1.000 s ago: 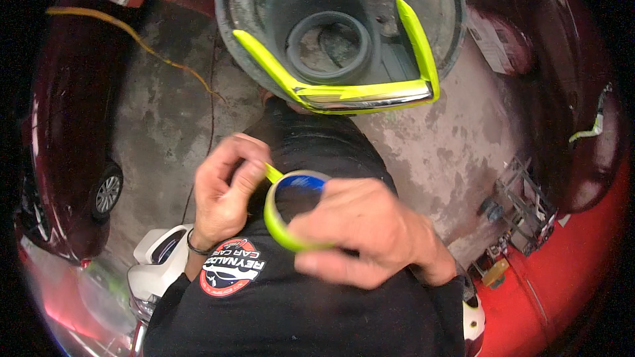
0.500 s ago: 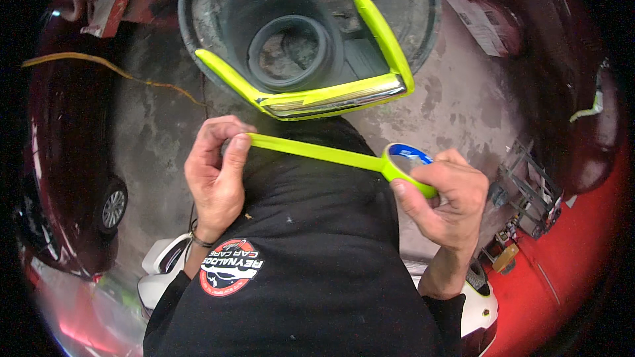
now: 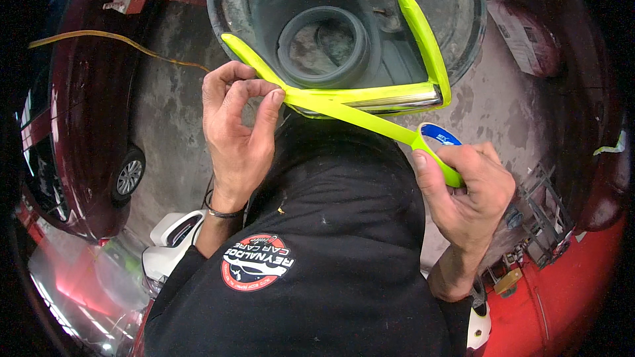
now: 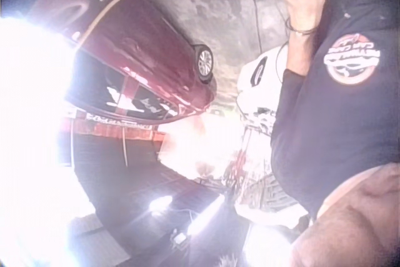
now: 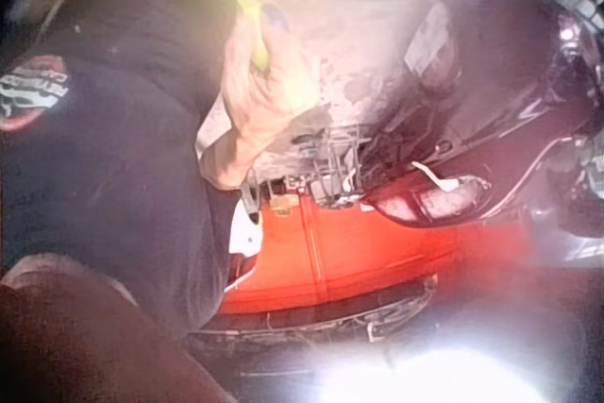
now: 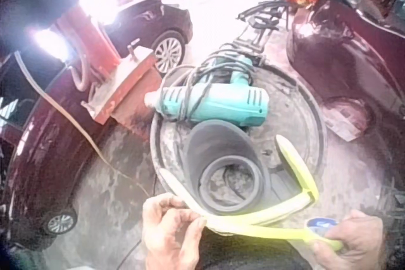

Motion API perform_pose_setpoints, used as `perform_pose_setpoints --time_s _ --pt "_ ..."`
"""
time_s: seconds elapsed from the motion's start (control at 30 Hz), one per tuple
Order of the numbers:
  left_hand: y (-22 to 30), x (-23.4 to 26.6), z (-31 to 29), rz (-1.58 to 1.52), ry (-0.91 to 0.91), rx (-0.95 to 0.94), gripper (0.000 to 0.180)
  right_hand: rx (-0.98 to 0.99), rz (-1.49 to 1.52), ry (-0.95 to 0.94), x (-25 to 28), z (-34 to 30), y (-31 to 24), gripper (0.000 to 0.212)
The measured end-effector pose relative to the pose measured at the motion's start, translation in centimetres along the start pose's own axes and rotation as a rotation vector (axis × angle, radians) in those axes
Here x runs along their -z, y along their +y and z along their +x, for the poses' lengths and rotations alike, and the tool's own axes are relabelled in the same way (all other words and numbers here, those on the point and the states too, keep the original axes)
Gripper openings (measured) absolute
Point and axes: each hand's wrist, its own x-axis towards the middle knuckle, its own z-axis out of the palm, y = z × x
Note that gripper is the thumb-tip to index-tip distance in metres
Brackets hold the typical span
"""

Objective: The person applies strips of bright yellow tape to a black plastic car trim piece. They carefully align and smooth the tape along the edges of the trim, which is resting on a bucket. The person handles the tape roll and the trim piece by hand throughout the process.

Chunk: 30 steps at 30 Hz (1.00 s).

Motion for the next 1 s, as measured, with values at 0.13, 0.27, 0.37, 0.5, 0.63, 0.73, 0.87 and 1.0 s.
perform_pose_setpoints --time_s 0.13,0.27,0.37,0.5,0.63,0.73,0.87,1.0 --pt "-0.1 0.1 0.3 0.038 0.005 -0.015 0.018 0.039 0.016 0.007 -0.4 0.3 0.1 0.018" --pt "0.4 0.6 0.5 0.094 -0.043 0.017 0.012 0.039 0.016 0.003 -0.5 0.5 0.2 0.018" --pt "0.3 0.8 0.6 0.139 -0.054 -0.029 0.021 0.032 0.008 -0.009 -0.5 0.7 0.3 0.019" --pt "0.8 1.0 1.4 0.133 0.016 0.051 0.038 0.024 0.026 0.0 -0.7 0.7 0.4 0.018" --pt "-0.6 0.6 -0.4 0.051 0.016 -0.166 0.046 0.05 0.026 -0.014 -0.5 1.0 0.4 0.018" --pt "-0.4 0.9 -2.3 0.048 -0.122 -0.28 0.058 0.054 0.023 -0.018 -0.4 1.1 0.3 0.018" --pt "-2.3 -0.2 -3.5 0.151 -0.147 -0.326 0.064 0.077 0.059 -0.079 0.2 0.8 0.4 0.02" --pt "-3.6 -2.1 -4.7 0.202 -0.085 -0.303 0.06 0.178 0.52 -0.24 1.1 0.9 0.3 0.026"
